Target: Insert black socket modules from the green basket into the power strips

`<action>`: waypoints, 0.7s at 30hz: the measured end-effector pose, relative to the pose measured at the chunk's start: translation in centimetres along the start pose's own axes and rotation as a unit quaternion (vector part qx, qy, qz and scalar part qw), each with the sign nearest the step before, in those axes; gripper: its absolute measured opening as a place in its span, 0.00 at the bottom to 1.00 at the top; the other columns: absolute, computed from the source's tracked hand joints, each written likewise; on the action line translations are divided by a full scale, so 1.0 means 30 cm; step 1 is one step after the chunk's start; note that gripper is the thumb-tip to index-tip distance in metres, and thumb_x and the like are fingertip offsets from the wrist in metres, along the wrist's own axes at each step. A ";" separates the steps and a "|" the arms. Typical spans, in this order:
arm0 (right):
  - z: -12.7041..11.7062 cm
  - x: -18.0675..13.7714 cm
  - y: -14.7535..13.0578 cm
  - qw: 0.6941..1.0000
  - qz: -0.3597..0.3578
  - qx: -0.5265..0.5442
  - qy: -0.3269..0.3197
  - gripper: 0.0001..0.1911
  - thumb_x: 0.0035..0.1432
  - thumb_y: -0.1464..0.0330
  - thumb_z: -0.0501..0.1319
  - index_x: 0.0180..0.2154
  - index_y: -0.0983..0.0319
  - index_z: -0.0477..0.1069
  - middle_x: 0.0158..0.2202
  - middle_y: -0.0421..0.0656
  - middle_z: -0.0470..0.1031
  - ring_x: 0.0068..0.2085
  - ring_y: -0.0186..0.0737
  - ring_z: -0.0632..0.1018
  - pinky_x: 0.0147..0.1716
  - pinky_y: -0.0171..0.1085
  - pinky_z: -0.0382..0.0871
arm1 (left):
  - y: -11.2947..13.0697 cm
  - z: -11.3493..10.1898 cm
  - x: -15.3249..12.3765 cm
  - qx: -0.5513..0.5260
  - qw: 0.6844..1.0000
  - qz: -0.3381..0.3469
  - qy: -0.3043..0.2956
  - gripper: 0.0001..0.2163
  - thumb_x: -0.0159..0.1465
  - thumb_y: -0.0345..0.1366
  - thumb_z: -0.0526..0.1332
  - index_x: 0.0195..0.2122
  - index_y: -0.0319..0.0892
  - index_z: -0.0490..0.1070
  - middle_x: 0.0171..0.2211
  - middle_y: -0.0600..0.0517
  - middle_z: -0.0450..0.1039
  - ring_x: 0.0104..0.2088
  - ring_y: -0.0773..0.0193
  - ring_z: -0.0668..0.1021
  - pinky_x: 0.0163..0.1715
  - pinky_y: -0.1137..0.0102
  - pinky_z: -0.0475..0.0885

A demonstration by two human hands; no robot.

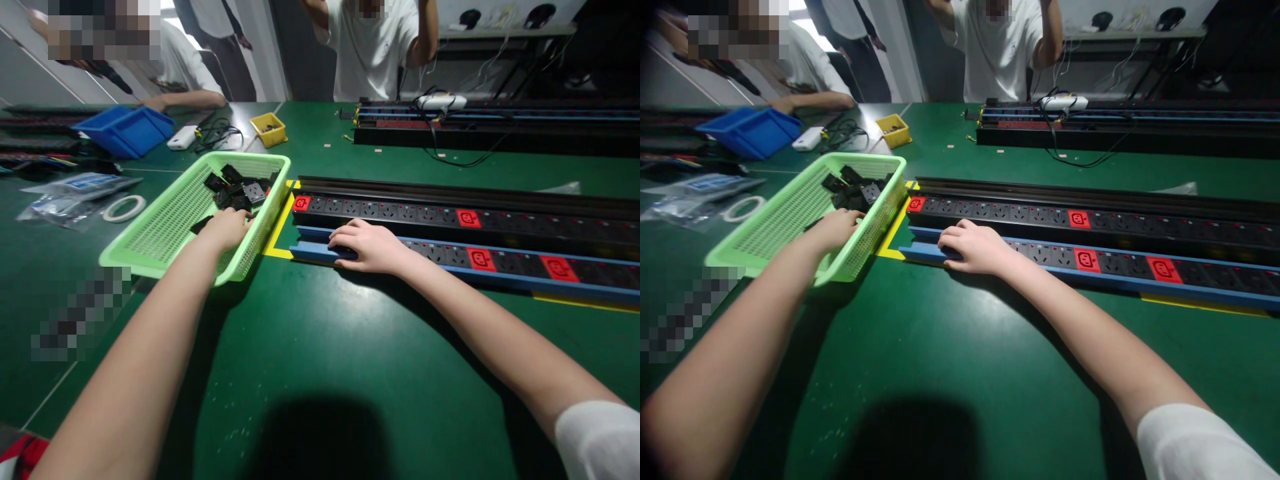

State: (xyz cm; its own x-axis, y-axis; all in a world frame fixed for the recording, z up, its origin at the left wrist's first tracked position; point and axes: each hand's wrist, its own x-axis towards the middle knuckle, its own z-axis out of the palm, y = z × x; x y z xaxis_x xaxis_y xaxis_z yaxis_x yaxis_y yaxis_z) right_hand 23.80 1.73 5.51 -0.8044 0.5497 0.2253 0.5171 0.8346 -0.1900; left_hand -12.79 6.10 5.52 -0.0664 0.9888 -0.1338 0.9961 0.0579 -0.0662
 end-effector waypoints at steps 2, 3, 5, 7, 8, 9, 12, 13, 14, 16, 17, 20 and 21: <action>0.000 -0.001 0.000 1.000 0.000 0.000 0.000 0.15 0.64 0.59 0.62 0.50 0.56 0.74 0.55 0.43 0.77 0.52 0.49 0.73 0.40 0.41 0.69 | -0.004 0.003 0.003 -0.019 0.999 -0.025 0.007 0.26 0.64 0.47 0.51 0.53 0.35 0.75 0.48 0.33 0.74 0.53 0.38 0.75 0.55 0.50 0.69; 0.000 -0.001 0.000 1.000 0.001 0.000 0.000 0.15 0.64 0.59 0.62 0.50 0.56 0.74 0.55 0.43 0.77 0.52 0.49 0.73 0.40 0.41 0.69 | -0.005 0.004 0.003 -0.039 0.998 -0.039 0.016 0.25 0.63 0.49 0.52 0.51 0.36 0.75 0.47 0.33 0.75 0.52 0.38 0.75 0.54 0.49 0.69; 0.000 -0.002 -0.001 1.000 0.000 0.000 0.000 0.15 0.64 0.59 0.62 0.50 0.56 0.74 0.55 0.44 0.77 0.52 0.49 0.73 0.40 0.41 0.69 | -0.004 0.007 0.001 -0.092 0.993 -0.064 0.028 0.24 0.61 0.52 0.54 0.47 0.38 0.74 0.43 0.35 0.75 0.50 0.38 0.75 0.53 0.48 0.69; 0.000 -0.002 0.000 1.000 -0.001 -0.001 0.001 0.15 0.64 0.59 0.62 0.50 0.56 0.75 0.55 0.44 0.77 0.52 0.49 0.73 0.40 0.40 0.69 | 0.004 0.012 -0.002 -0.150 0.984 -0.084 0.036 0.23 0.59 0.54 0.57 0.45 0.40 0.72 0.39 0.38 0.76 0.47 0.39 0.76 0.52 0.46 0.69; 0.001 -0.002 0.000 1.000 -0.001 -0.001 0.001 0.15 0.64 0.59 0.62 0.50 0.56 0.75 0.55 0.43 0.77 0.52 0.49 0.73 0.40 0.40 0.69 | 0.010 0.015 -0.004 -0.171 0.980 -0.094 0.039 0.23 0.58 0.54 0.58 0.45 0.41 0.71 0.38 0.39 0.76 0.45 0.39 0.76 0.51 0.45 0.69; 0.001 -0.001 0.000 1.000 -0.001 -0.002 0.001 0.15 0.64 0.59 0.62 0.50 0.56 0.74 0.55 0.43 0.77 0.52 0.49 0.73 0.40 0.40 0.69 | 0.017 0.018 -0.006 -0.186 0.976 -0.100 0.047 0.22 0.57 0.53 0.60 0.45 0.42 0.70 0.37 0.40 0.76 0.44 0.40 0.77 0.51 0.44 0.68; 0.003 0.000 0.001 1.000 -0.003 -0.006 0.004 0.15 0.64 0.59 0.62 0.49 0.56 0.74 0.55 0.43 0.77 0.52 0.49 0.73 0.39 0.40 0.68 | 0.040 0.023 -0.011 -0.239 0.964 -0.096 0.071 0.23 0.56 0.49 0.62 0.50 0.44 0.68 0.38 0.44 0.77 0.44 0.43 0.78 0.54 0.43 0.67; 0.003 0.000 0.001 1.000 -0.004 -0.008 0.005 0.15 0.64 0.59 0.62 0.49 0.56 0.74 0.55 0.43 0.77 0.52 0.49 0.73 0.39 0.40 0.68 | 0.046 0.022 -0.012 -0.262 0.957 -0.093 0.079 0.24 0.55 0.49 0.63 0.51 0.44 0.68 0.38 0.45 0.77 0.44 0.44 0.79 0.53 0.45 0.68; 0.003 0.000 0.001 1.000 -0.005 -0.008 0.007 0.14 0.64 0.59 0.62 0.49 0.56 0.74 0.55 0.42 0.77 0.52 0.49 0.73 0.39 0.40 0.68 | 0.050 0.019 -0.013 -0.286 0.951 -0.088 0.083 0.25 0.55 0.49 0.64 0.52 0.43 0.68 0.38 0.45 0.77 0.44 0.45 0.79 0.52 0.47 0.69; 0.003 0.000 0.001 1.000 -0.005 -0.009 0.007 0.14 0.64 0.59 0.61 0.49 0.56 0.74 0.55 0.42 0.77 0.52 0.49 0.73 0.38 0.40 0.68 | 0.053 0.012 -0.014 -0.317 0.943 -0.071 0.073 0.26 0.53 0.49 0.65 0.50 0.40 0.71 0.38 0.44 0.77 0.43 0.46 0.79 0.48 0.53 0.73; 0.002 -0.001 0.001 1.000 -0.004 -0.010 0.006 0.15 0.64 0.59 0.61 0.49 0.56 0.74 0.55 0.42 0.77 0.52 0.49 0.73 0.38 0.40 0.68 | 0.053 0.008 -0.014 -0.321 0.943 -0.060 0.065 0.25 0.53 0.49 0.64 0.48 0.39 0.72 0.38 0.43 0.78 0.42 0.47 0.79 0.45 0.56 0.74; 0.001 0.000 0.001 1.000 -0.005 -0.013 0.001 0.15 0.64 0.58 0.61 0.49 0.57 0.74 0.56 0.42 0.76 0.52 0.49 0.73 0.37 0.40 0.67 | 0.049 -0.002 -0.013 -0.297 0.953 -0.033 0.056 0.23 0.55 0.49 0.62 0.46 0.38 0.74 0.42 0.41 0.79 0.44 0.47 0.78 0.45 0.58 0.74; 0.001 0.000 0.001 1.000 -0.005 -0.014 0.001 0.15 0.64 0.58 0.61 0.49 0.57 0.74 0.56 0.43 0.76 0.52 0.49 0.73 0.37 0.40 0.67 | 0.049 -0.004 -0.014 -0.282 0.957 -0.029 0.061 0.23 0.56 0.49 0.61 0.47 0.38 0.73 0.44 0.40 0.79 0.45 0.46 0.78 0.46 0.58 0.73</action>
State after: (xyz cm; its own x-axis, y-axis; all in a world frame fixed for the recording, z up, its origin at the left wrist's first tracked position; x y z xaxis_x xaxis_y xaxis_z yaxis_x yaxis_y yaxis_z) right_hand 23.81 1.74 5.47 -0.8091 0.5411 0.2291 0.5167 0.8409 -0.1610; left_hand -11.29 5.79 5.59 -0.1487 0.9885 -0.0280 0.8656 0.1438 0.4796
